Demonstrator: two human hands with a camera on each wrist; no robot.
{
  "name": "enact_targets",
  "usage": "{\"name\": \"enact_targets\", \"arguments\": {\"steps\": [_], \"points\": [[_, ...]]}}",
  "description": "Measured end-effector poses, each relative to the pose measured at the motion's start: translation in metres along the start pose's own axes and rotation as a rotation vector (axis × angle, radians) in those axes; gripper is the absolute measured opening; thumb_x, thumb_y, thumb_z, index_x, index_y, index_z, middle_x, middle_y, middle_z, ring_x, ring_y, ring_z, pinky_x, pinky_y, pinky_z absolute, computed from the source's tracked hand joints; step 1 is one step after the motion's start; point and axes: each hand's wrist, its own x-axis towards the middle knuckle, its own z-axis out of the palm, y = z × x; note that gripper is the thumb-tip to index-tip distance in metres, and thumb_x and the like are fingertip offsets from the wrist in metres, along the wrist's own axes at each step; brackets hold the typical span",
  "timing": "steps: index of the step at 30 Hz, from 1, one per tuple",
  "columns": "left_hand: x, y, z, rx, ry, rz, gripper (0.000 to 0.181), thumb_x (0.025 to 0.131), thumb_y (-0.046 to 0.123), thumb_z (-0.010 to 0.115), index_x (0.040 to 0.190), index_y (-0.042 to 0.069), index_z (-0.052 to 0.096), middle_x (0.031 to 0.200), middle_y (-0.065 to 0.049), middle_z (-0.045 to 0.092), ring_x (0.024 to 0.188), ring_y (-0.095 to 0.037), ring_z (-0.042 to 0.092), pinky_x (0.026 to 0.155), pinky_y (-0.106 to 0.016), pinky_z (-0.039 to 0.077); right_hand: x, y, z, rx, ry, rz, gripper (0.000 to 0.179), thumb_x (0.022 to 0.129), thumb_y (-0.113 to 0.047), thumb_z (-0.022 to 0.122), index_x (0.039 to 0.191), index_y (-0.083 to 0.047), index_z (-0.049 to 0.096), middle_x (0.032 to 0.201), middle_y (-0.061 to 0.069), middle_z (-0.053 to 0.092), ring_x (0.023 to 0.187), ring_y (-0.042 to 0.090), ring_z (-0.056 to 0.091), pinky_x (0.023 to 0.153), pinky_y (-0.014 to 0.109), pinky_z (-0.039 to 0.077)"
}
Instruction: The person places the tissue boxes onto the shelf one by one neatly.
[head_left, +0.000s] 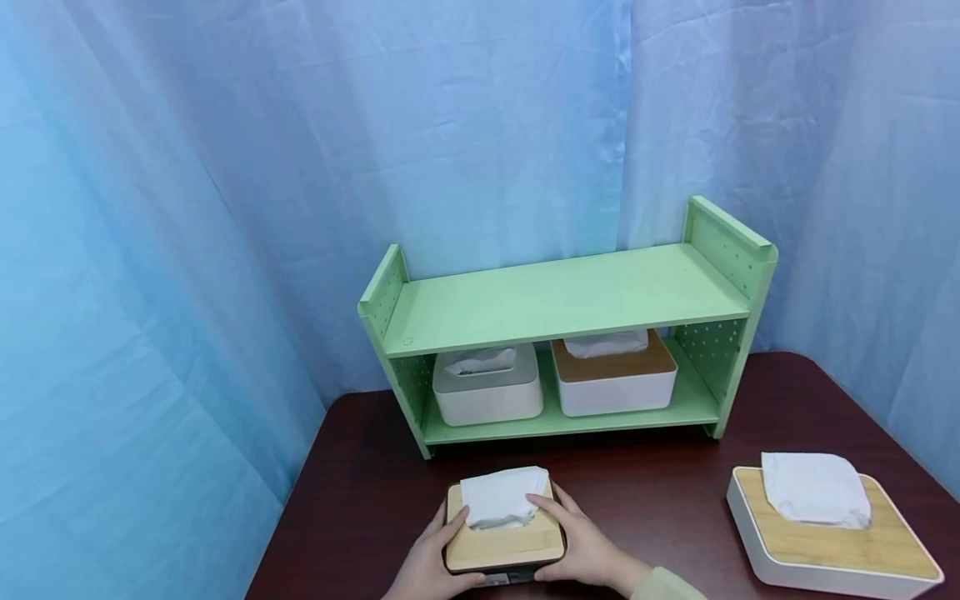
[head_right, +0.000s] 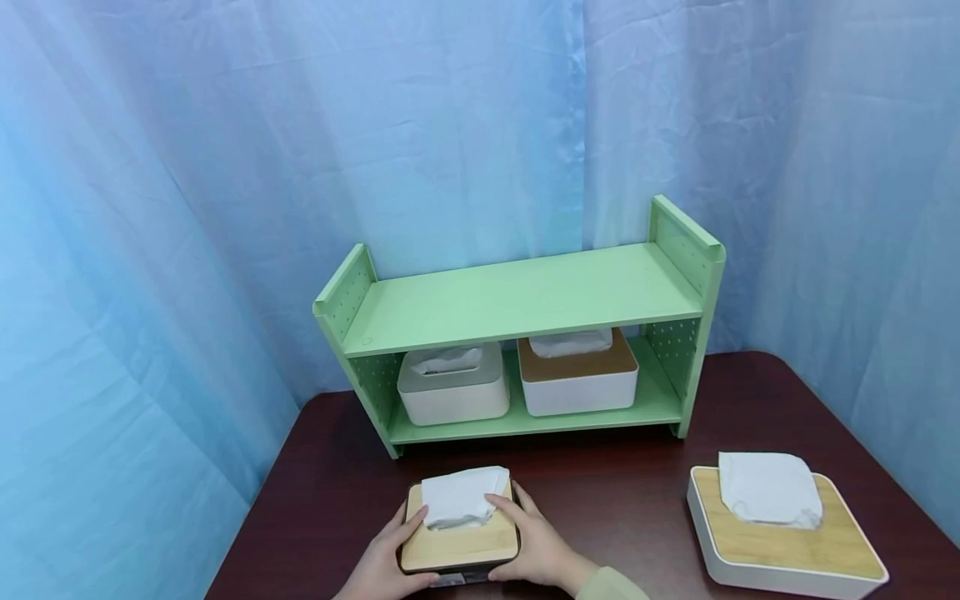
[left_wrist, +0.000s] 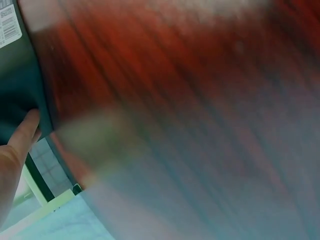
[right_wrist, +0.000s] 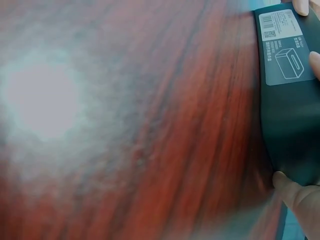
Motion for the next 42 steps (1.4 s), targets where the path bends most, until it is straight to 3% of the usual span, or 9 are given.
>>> {"name": "enact_targets", "arguments": {"steps": [11,23,28,35,42], "points": [[0.0,0.004,0.008,-0.016,0.032,0.021,0.091,0.071,0.05,0.079,0.141,0.005,0.044,0.149,-0.035,0.019,0.132,-0.047,0.033,0.097,-0.039,0.045,-0.008,0.006,-0.002,-0.045,0.075,-0.027,0.091,0.058,-0.028,0.09,0.138,-0.018,0.047,0.145,0.041,0.02,0.126,0.057,0.034,0.087,0.056,0.043],[0.002,0.007,0.015,0.006,0.115,0.11,0.084,0.07,0.04,0.083,0.137,0.002,0.049,0.144,-0.04,0.024,0.125,-0.052,0.04,0.093,-0.039,0.048,-0.012,0.007,-0.004,-0.077,0.143,-0.037,0.091,0.054,-0.028,0.092,0.135,-0.018,0.05,0.144,0.04,0.025,0.126,0.051,0.038,0.09,0.044,0.045],[0.003,0.013,0.014,-0.03,0.072,0.048,0.086,0.071,0.044,0.081,0.138,0.003,0.047,0.148,-0.037,0.019,0.129,-0.05,0.036,0.094,-0.038,0.047,-0.013,0.006,-0.008,-0.074,0.143,-0.048,0.091,0.055,-0.028,0.092,0.135,-0.019,0.051,0.144,0.04,0.025,0.126,0.052,0.037,0.088,0.043,0.045],[0.006,0.021,0.009,0.001,0.121,0.124,0.083,0.072,0.043,0.081,0.138,0.005,0.048,0.148,-0.036,0.02,0.127,-0.049,0.039,0.094,-0.037,0.048,-0.015,0.001,-0.014,-0.098,0.198,-0.077,0.092,0.052,-0.026,0.092,0.134,-0.018,0.052,0.143,0.04,0.027,0.124,0.051,0.04,0.088,0.039,0.046],[0.007,0.03,0.001,-0.029,0.108,0.095,0.086,0.071,0.043,0.081,0.141,0.007,0.046,0.153,-0.028,0.014,0.131,-0.045,0.036,0.095,-0.034,0.047,-0.014,-0.005,-0.019,-0.062,0.21,-0.095,0.092,0.052,-0.024,0.093,0.134,-0.016,0.052,0.147,0.035,0.025,0.127,0.049,0.037,0.092,0.035,0.043]]}}
